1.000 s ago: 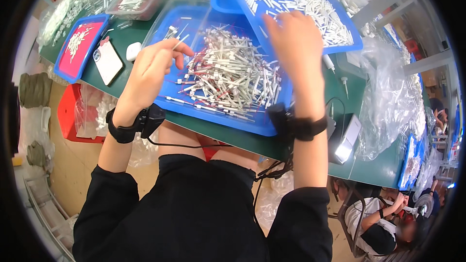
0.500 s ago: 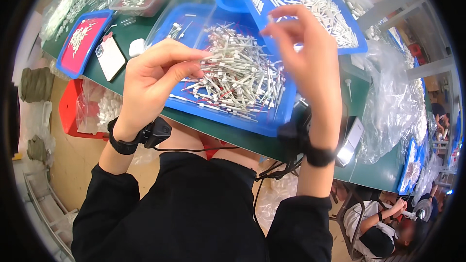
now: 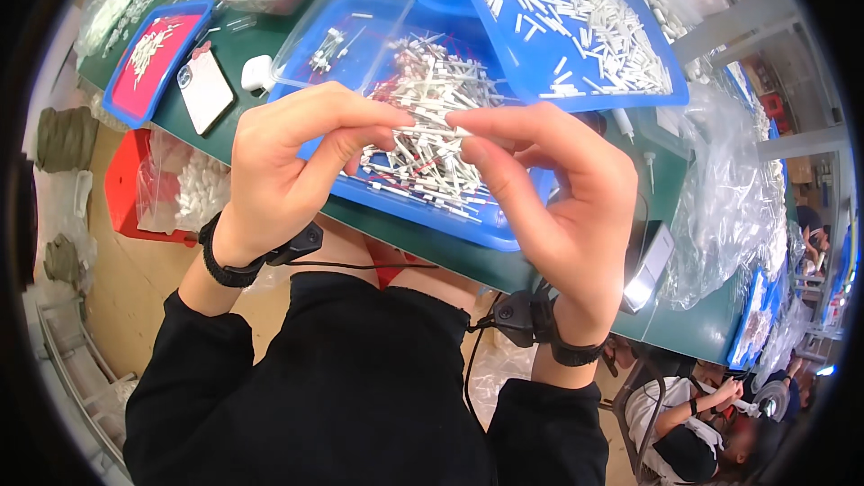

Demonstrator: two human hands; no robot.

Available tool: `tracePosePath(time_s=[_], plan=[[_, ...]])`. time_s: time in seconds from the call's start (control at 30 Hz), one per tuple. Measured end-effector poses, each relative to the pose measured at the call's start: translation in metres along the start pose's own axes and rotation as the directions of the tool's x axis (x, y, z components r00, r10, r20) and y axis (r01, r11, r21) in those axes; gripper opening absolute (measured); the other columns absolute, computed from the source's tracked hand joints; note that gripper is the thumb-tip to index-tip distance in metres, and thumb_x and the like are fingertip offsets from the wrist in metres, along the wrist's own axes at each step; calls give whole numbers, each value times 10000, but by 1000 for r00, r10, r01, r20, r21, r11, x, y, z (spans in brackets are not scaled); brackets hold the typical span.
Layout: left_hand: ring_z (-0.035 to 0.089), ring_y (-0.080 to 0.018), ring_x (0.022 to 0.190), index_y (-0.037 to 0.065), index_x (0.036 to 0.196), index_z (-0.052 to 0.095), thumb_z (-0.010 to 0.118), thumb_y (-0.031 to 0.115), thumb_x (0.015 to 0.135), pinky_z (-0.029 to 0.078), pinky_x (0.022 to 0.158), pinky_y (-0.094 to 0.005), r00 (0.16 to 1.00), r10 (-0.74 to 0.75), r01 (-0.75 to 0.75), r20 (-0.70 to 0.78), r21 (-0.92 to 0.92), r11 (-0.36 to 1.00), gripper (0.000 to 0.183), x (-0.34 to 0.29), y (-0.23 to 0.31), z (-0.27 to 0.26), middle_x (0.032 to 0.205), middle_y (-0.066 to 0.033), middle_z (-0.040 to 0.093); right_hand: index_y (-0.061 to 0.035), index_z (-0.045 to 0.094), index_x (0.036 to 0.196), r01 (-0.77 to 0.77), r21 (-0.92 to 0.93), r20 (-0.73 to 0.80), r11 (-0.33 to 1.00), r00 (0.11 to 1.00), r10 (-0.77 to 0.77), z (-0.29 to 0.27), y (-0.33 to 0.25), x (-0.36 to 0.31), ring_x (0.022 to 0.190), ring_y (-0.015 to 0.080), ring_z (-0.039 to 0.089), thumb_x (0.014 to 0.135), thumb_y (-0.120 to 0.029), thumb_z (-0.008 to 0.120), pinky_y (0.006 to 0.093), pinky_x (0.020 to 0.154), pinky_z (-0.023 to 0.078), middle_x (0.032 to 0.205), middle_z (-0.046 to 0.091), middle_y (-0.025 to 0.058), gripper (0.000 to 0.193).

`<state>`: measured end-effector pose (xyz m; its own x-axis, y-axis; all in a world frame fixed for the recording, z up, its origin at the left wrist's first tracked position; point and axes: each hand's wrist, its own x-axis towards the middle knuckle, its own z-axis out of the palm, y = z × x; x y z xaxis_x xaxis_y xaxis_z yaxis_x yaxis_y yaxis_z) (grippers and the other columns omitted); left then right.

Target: The person picks small white cylindrical components from a blue tray and inserts them into clear plastic tubes held in the other hand. They repeat this process, occasionally placing the filled tubes into a clear plastic container. The workspace includes multiple trays of components and plastic packaging.

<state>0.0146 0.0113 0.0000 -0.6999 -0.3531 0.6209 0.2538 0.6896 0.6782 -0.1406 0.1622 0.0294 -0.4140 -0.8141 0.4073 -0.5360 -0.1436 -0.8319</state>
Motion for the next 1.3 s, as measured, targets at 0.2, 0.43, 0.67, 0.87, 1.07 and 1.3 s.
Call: tracePosePath(time_s=[0.2,0.43,0.67,0.87,1.07,1.3], plan=[[614,-145,624,14,974,705,586,-51,860,484,575,-242,995,98,-95,-24,88,992,177,0,-2,3,794,-89,689,-8,717,959,-17,33,19,999,1000,17,1,-1,-2,684,100,620,811,48,666,225,621,484,815,699,62,167],[676,-177,739,5,1012,684,655,-44,816,511,629,-250,994,-11,-1,106,105,994,205,-1,4,6,875,-99,694,-18,701,927,123,-346,7,930,992,-128,3,7,0,687,151,657,808,22,689,249,630,510,817,700,77,126],[631,-192,661,13,966,696,703,-40,769,493,595,-282,991,130,-128,5,239,963,205,-4,-9,5,852,-92,699,-26,698,896,107,-347,-50,932,990,-132,3,13,-5,702,194,667,786,20,705,278,640,515,815,697,83,119],[617,-209,626,18,914,709,695,-50,749,471,568,-281,983,182,-175,-18,207,962,179,-2,-3,4,766,-85,687,-31,692,850,280,-418,-9,864,950,-312,9,9,-4,689,216,648,745,44,721,294,614,500,774,679,72,132],[607,-204,604,15,903,713,694,-56,719,451,548,-284,977,213,-203,-28,201,958,198,-3,-1,6,732,-73,676,-25,681,833,319,-357,18,878,942,-335,15,4,-3,677,210,642,721,58,726,290,602,498,760,675,67,147],[607,-203,602,13,900,716,700,-67,686,449,561,-291,968,250,-245,9,246,938,229,-4,0,4,734,-63,678,-25,675,850,256,-318,53,913,966,-252,17,2,-5,681,204,654,724,32,741,290,597,503,772,689,67,154]])
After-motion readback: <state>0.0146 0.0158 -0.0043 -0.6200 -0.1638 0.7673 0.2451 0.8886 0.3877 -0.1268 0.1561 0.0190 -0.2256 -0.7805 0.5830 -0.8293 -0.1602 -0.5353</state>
